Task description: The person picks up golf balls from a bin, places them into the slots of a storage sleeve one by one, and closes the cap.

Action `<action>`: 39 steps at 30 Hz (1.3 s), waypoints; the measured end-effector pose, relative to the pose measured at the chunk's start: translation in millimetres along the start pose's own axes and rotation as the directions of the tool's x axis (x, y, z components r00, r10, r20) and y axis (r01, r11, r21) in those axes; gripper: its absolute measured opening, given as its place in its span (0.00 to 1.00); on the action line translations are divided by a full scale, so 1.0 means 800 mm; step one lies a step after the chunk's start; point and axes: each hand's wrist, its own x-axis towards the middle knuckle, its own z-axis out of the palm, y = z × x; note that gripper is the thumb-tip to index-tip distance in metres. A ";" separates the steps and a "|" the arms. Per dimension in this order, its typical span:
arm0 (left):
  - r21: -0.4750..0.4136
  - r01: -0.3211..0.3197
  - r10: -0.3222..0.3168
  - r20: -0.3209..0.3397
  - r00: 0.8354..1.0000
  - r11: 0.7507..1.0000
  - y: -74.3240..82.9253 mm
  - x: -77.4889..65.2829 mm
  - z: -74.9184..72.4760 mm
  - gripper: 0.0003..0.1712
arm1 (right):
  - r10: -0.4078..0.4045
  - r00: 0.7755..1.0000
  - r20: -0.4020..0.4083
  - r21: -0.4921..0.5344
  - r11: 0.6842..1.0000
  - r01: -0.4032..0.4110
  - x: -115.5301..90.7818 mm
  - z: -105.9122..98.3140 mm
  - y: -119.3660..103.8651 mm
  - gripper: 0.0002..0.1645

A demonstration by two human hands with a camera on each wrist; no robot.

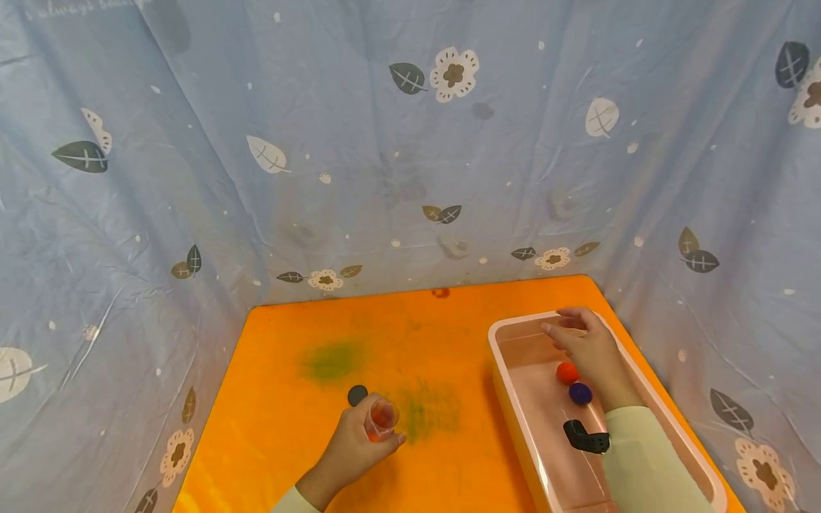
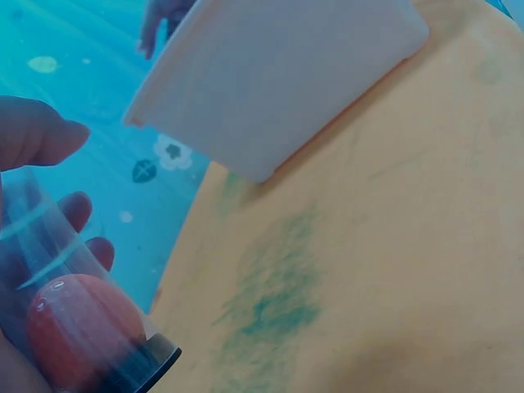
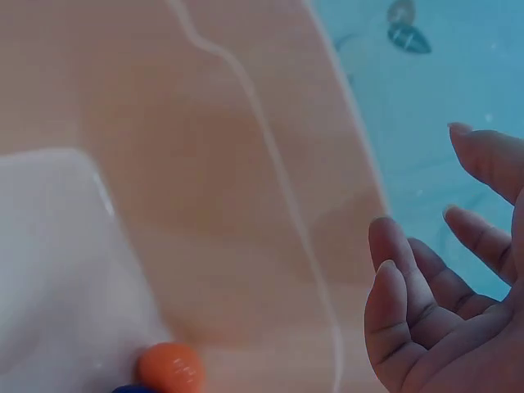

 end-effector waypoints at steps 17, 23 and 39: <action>-0.031 0.016 -0.015 0.019 1.000 0.999 -0.019 0.002 0.002 0.17 | 0.193 0.980 0.051 0.021 0.981 -0.194 0.033 0.024 0.065 0.43; -0.042 0.013 -0.013 0.007 1.000 0.999 0.000 0.002 0.001 0.16 | 0.296 0.946 0.132 0.011 0.954 -0.300 0.035 0.032 0.081 0.45; -0.044 0.043 -0.043 0.005 0.999 0.998 0.017 0.000 0.002 0.15 | 0.376 0.907 0.188 -0.109 0.926 -0.362 0.032 0.043 0.085 0.60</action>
